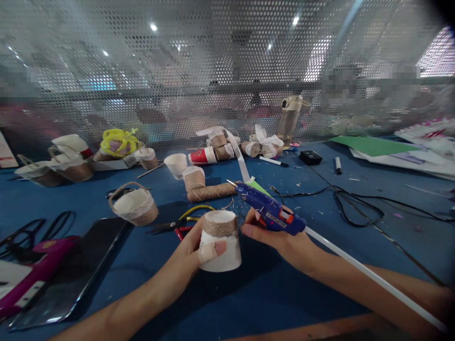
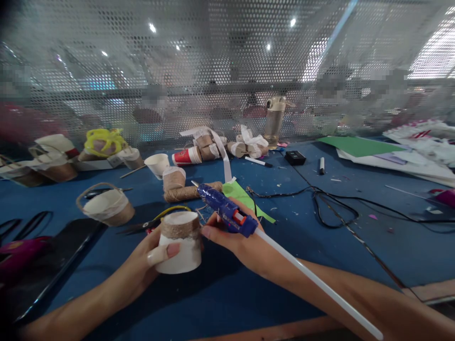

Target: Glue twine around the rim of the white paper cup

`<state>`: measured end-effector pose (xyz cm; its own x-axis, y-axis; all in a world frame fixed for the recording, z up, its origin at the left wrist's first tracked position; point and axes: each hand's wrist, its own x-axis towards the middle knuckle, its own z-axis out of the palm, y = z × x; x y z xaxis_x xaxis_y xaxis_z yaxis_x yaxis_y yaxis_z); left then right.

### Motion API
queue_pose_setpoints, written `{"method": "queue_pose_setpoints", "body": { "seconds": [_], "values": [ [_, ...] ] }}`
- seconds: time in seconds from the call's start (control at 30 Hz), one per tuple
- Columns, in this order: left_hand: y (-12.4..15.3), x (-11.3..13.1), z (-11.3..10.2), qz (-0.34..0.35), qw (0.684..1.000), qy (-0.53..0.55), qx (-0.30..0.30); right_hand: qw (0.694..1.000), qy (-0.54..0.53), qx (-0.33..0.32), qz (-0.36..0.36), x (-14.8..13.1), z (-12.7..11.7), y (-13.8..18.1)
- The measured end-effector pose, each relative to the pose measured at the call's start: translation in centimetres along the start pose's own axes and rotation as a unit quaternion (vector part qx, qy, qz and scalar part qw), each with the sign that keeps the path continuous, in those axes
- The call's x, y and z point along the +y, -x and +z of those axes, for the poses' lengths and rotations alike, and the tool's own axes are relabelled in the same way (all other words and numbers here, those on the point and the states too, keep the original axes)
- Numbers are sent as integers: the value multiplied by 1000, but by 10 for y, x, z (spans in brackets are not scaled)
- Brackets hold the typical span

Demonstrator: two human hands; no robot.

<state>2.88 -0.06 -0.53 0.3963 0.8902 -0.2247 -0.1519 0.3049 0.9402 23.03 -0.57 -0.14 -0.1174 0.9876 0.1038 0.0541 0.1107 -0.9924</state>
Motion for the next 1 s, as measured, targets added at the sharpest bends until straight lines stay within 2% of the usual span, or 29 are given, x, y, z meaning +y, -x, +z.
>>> {"method": "queue_pose_setpoints", "body": {
  "seconds": [0.33,0.57,0.7,0.87,1.0],
  "values": [
    [1,-2,-1,0,1000,0,-5,999,-6,-34,21,0,0,-2],
    [0,-2,-8,-9,999,-15,-42,999,-8,-50,18,0,-1,-2],
    [0,-4,-12,-13,998,-30,-62,995,-33,-90,30,0,-1,-3],
    [0,-4,-4,-12,998,-57,-21,998,-45,-27,30,1,2,-2],
    [0,0,-2,-10,1000,-10,-1,998,-54,-4,27,2,3,-2]
  ]
}}
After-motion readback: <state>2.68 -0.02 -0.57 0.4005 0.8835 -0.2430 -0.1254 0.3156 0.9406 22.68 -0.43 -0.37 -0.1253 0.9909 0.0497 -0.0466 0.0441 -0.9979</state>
